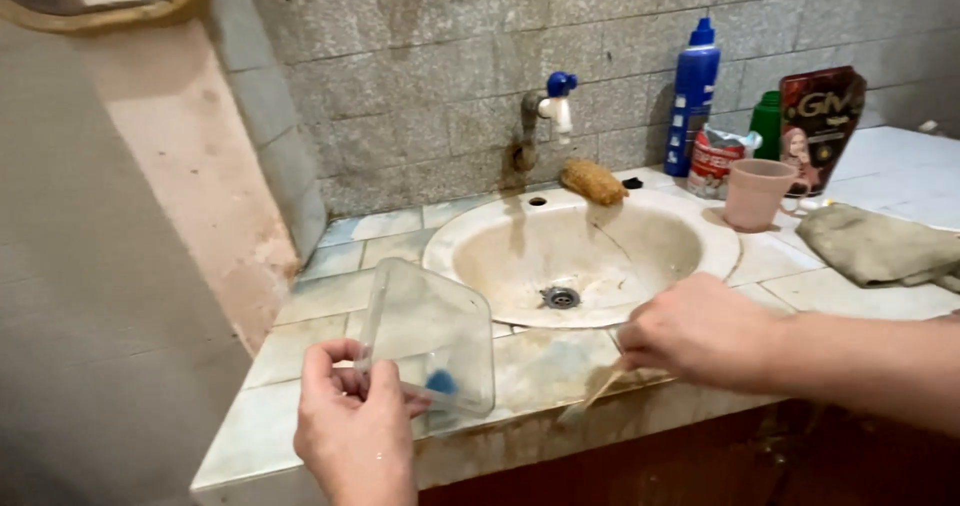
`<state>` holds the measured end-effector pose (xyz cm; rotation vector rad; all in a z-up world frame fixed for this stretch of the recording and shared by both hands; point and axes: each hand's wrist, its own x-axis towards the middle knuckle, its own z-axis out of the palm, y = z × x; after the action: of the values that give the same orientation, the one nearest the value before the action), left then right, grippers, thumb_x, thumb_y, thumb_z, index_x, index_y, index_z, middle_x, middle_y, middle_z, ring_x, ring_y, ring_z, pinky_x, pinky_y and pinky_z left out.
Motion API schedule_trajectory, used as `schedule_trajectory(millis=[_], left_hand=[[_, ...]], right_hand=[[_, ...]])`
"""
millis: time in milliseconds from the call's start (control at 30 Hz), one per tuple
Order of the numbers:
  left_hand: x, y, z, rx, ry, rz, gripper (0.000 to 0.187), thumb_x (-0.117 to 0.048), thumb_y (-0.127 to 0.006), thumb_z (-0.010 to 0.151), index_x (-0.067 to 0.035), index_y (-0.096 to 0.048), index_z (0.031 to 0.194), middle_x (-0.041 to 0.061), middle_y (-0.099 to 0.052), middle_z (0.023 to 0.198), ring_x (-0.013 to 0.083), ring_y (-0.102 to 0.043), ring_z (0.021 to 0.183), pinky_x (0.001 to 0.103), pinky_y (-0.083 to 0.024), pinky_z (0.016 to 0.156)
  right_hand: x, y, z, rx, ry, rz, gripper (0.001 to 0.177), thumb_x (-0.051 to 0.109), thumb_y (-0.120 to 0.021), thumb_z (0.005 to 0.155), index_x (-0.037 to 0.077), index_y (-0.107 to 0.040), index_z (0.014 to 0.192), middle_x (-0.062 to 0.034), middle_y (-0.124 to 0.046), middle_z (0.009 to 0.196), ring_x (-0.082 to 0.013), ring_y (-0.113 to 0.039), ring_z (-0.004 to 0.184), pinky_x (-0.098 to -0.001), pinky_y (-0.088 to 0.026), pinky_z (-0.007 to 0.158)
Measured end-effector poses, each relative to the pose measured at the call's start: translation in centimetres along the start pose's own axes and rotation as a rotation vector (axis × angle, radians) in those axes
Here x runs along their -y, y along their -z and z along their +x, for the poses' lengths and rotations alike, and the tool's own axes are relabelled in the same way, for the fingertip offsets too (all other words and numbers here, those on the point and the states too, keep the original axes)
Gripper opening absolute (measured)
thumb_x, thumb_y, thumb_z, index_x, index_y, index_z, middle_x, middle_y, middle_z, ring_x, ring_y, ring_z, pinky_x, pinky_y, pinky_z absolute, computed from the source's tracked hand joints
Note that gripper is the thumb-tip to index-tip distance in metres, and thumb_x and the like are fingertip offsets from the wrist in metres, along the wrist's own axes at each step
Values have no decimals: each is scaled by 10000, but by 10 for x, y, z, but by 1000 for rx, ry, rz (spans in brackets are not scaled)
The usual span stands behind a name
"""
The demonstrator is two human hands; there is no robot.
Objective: Scrubbing the edges and grout of a sink and the surrounding countertop using a brush and cleaning solution.
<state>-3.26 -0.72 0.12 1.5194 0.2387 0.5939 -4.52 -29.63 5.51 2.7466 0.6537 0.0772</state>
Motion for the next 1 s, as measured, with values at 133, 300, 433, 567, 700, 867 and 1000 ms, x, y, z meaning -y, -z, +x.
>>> schedule_trajectory(millis=[133, 300, 433, 567, 700, 867, 1000], left_hand=[[5, -20, 0, 8, 1, -74, 220, 5, -638, 810, -36, -563, 1012, 77, -584, 633, 208, -695, 485, 347, -585, 460], [1, -31, -14, 4, -8, -45, 211, 12, -642, 800, -41, -578, 993, 79, -603, 609, 203, -698, 478, 342, -562, 452], [-4, -53, -22, 8, -21, -28, 184, 9, -648, 815, -30, -582, 983, 86, -602, 628, 212, -691, 486, 341, -567, 460], [-5, -68, -30, 27, -25, -24, 182, -7, -654, 820, -25, -579, 985, 71, -616, 641, 191, -711, 509, 327, -591, 470], [-1, -82, -38, 21, -1, -44, 214, 2, -644, 809, -39, -578, 1008, 84, -602, 631, 203, -703, 492, 334, -587, 464], [-4, -105, -54, 28, -26, -20, 210, -2, -661, 810, -42, -587, 1002, 77, -599, 638, 202, -680, 485, 335, -581, 456], [0, -122, -59, 67, 8, -57, 183, -2, -655, 828, -26, -574, 990, 85, -608, 625, 198, -687, 484, 338, -563, 460]], right_hand=[[-60, -11, -38, 195, -189, -19, 304, 498, -619, 897, 217, -724, 946, -17, -717, 898, -269, -701, 864, -456, -550, 771], [-61, -4, -27, 255, -199, -88, 325, 527, -607, 889, 229, -727, 941, 19, -716, 873, -236, -712, 862, -452, -555, 777], [-62, -4, -23, 108, -53, -83, 339, 506, -627, 868, 190, -746, 899, -46, -723, 862, -295, -701, 841, -470, -547, 764], [-113, -27, -60, 211, -218, 2, 340, 534, -617, 870, 240, -748, 979, -4, -735, 894, -257, -712, 874, -439, -555, 793], [-150, -33, -76, 330, -276, -100, 354, 572, -594, 903, 254, -726, 986, 18, -736, 888, -223, -711, 910, -421, -549, 825], [-113, -21, -45, 70, 21, -126, 346, 500, -633, 886, 168, -725, 859, -54, -734, 859, -296, -696, 851, -463, -520, 840], [-126, -12, -65, 97, -91, -17, 339, 497, -649, 861, 172, -735, 903, -46, -732, 906, -305, -674, 890, -475, -524, 806]])
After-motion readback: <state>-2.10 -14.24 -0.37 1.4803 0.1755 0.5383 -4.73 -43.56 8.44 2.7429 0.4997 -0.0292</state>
